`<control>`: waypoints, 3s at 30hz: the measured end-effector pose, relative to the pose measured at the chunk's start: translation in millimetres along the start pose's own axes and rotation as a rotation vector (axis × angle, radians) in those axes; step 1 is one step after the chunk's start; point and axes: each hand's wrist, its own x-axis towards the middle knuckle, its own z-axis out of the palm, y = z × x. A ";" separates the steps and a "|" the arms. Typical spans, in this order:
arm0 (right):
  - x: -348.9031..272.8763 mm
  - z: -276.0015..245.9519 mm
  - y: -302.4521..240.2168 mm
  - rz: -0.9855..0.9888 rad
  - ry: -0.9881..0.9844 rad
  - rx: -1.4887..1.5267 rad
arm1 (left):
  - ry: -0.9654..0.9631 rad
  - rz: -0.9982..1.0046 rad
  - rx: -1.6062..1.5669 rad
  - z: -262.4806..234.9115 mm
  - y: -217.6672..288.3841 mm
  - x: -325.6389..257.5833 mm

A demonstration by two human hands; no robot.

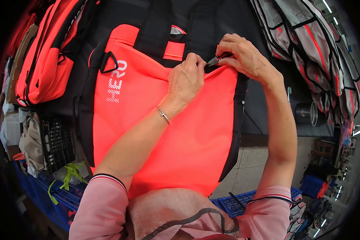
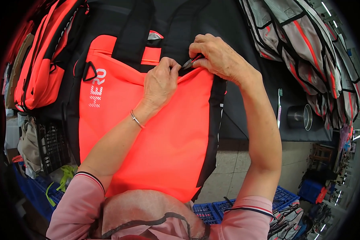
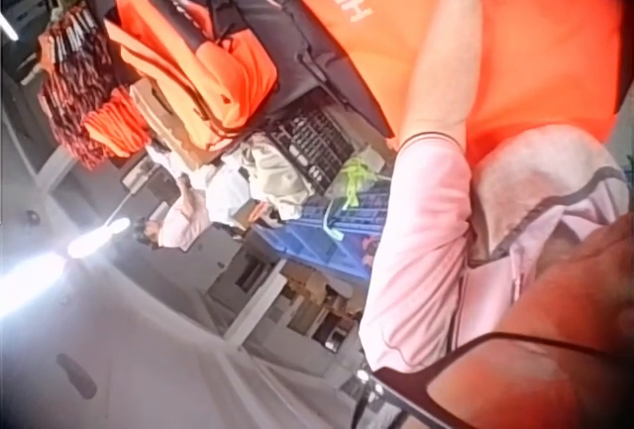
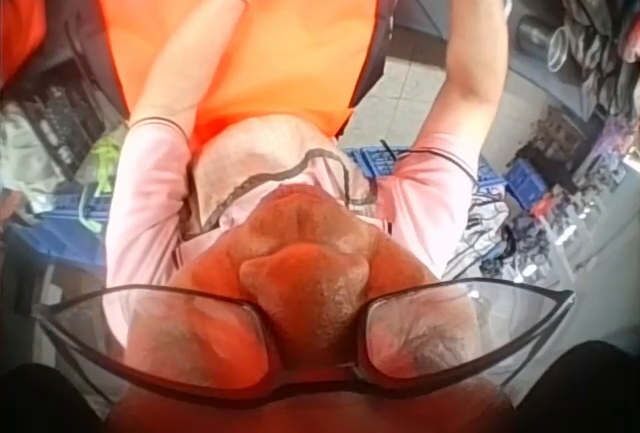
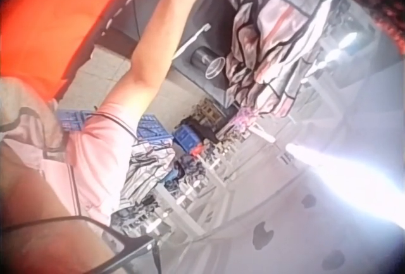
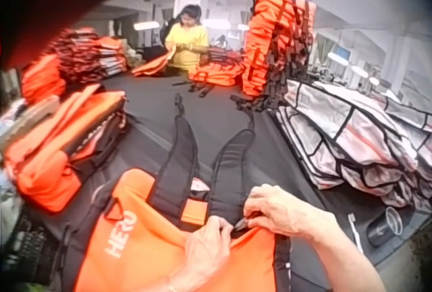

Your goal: The recorder is trimming excess threads and performing a quality inspection on a bright orange backpack at a factory workstation.

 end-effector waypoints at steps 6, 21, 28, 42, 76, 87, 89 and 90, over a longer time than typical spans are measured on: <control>2.5 0.3 0.5 -0.010 -0.036 -0.023 | -0.016 0.010 0.033 -0.9 0.4 0.4; -6.1 -1.5 -5.5 0.126 0.026 0.154 | -0.024 -0.021 0.025 -1.8 1.6 0.7; 2.4 -2.4 -3.4 0.103 -0.042 0.072 | 0.039 0.025 0.023 0.4 0.4 0.4; -8.9 -0.5 4.0 0.359 0.334 0.049 | 0.056 0.773 -0.047 -8.3 31.2 -21.5; -17.4 95.6 -30.6 0.647 0.877 0.196 | -0.021 0.133 0.073 -50.7 -30.2 21.5; -14.7 95.3 -30.6 0.658 0.854 0.212 | -0.046 0.307 0.437 -25.9 -33.1 30.1; -14.5 95.7 -30.9 0.655 0.851 0.192 | -0.035 0.257 0.383 -25.8 -39.4 30.9; -14.5 96.0 -30.7 0.653 0.861 0.203 | 0.057 0.279 0.332 -27.0 -42.7 30.3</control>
